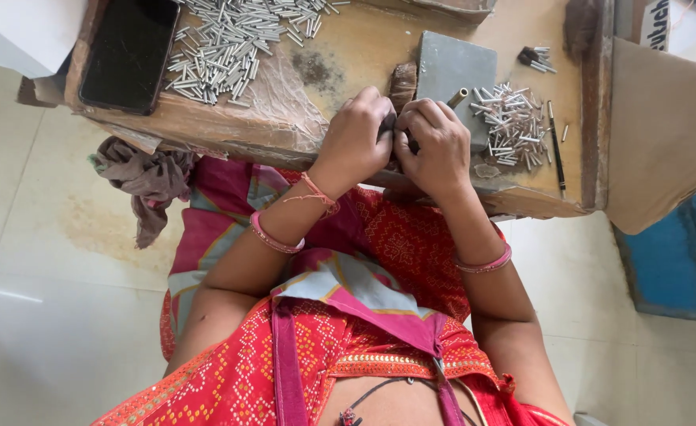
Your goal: Applying a white substance to the tips of small metal pins at a workbench.
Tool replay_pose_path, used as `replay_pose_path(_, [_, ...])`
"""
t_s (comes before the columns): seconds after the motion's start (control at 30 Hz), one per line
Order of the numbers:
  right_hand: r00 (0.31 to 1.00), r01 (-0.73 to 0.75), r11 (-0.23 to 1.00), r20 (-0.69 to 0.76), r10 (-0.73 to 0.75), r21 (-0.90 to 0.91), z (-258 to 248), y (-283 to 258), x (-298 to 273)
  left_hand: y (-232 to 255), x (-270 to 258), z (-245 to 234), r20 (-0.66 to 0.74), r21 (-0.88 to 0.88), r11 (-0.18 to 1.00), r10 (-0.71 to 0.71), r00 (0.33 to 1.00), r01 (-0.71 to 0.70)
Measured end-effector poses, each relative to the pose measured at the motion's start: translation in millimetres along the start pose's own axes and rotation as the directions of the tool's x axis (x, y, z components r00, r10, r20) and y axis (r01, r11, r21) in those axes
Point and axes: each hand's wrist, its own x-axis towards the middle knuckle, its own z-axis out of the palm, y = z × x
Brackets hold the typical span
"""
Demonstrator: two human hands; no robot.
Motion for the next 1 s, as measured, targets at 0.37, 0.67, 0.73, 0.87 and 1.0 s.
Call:
replay_pose_path(0.37, [0.959,-0.079,0.940,-0.233,0.163,0.332,-7.9,3.9,-31.0,2.2,-3.6,-2.2,0.016,0.015,1.000,0.001,1.000,-0.001])
replay_pose_path(0.67, [0.996,-0.075,0.997,0.039,0.074,0.020,-30.6,-35.0,-41.2,10.1,-9.9,7.6,0.008,0.193,0.972,0.137,0.990,-0.136])
replay_pose_path(0.73, [0.997,-0.070,0.997,0.044,0.069,0.032,-32.7,-38.2,-41.0,10.6,-8.3,10.3,-0.009,0.213,0.968,0.135,0.991,-0.129])
replay_pose_path(0.87, [0.998,-0.062,0.998,0.025,0.062,0.010,-21.6,-34.3,-53.7,15.9,-9.4,13.6,-0.205,-0.011,0.999,0.045,0.978,-0.049])
replay_pose_path(1.0, [0.990,-0.003,0.999,-0.141,-0.005,-0.050,2.1,-26.7,-71.1,-1.2,-13.8,32.2,-0.232,-0.183,0.981,0.026,0.972,-0.070])
